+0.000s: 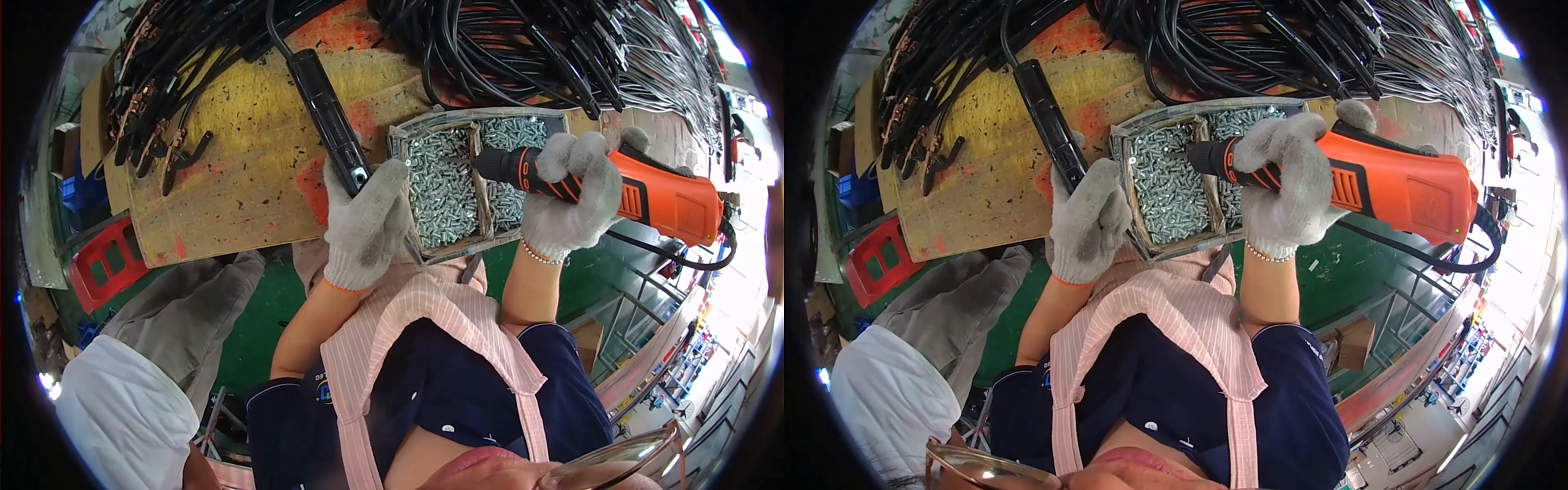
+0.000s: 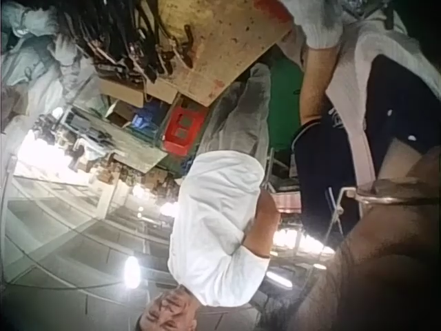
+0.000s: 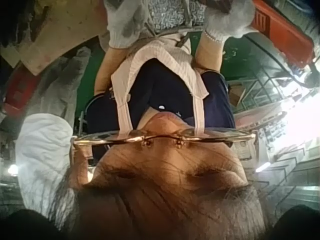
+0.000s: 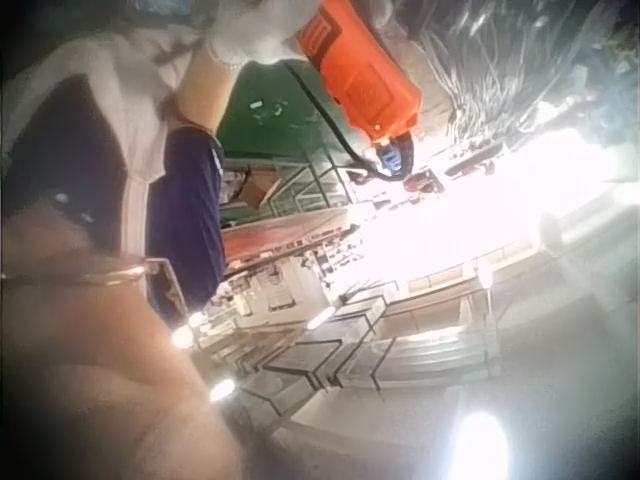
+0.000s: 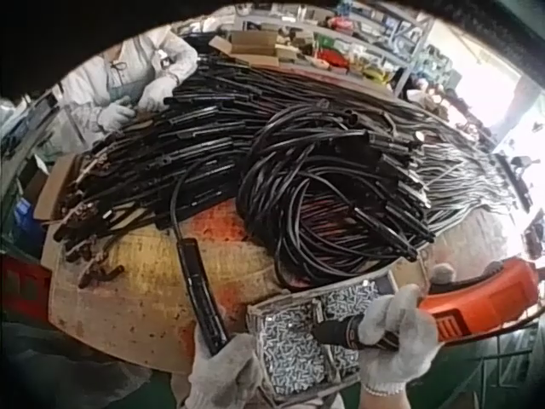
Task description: The person fastens screws into plastic housings for wire harnesses using an electric screwdriver.
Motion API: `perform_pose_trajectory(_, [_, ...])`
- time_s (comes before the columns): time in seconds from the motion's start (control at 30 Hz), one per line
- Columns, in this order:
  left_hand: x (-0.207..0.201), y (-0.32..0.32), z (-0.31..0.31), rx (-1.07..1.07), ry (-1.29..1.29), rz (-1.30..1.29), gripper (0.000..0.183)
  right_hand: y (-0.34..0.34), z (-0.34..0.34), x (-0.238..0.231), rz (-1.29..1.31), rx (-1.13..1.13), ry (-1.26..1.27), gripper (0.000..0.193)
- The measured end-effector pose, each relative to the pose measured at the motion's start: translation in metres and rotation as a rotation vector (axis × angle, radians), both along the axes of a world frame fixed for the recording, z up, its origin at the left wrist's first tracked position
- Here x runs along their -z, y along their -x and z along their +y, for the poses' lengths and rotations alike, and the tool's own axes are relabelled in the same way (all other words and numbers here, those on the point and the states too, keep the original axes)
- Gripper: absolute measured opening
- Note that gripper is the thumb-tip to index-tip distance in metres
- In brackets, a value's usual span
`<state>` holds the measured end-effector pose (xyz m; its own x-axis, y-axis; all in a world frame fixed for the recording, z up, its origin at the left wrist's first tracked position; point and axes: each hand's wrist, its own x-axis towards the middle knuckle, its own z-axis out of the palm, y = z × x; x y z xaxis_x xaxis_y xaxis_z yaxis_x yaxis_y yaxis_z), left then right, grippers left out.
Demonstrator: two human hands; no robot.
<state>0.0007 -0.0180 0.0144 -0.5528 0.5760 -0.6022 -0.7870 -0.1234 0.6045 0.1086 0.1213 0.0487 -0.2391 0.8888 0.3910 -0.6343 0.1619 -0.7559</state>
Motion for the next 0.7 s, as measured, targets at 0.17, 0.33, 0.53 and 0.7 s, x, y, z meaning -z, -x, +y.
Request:
perform_pose_trajectory(0.17, [0.004,0.001,0.0,0.027,-0.049,0.023,0.021,-0.005,-0.001,-0.01,0.068,-0.031,0.024,0.048])
perform_pose_trajectory(0.33, [0.006,-0.003,-0.002,0.066,0.0,-0.012,0.038,-0.019,0.006,-0.026,0.227,-0.113,0.076,0.041])
perform_pose_trajectory(0.53, [0.003,-0.013,-0.005,0.065,-0.057,-0.072,0.071,-0.026,-0.003,-0.042,0.465,-0.26,0.247,0.037])
perform_pose_trajectory(0.7, [0.006,-0.009,-0.002,0.029,-0.066,-0.153,0.078,-0.011,-0.015,-0.036,0.517,-0.346,0.279,0.037])
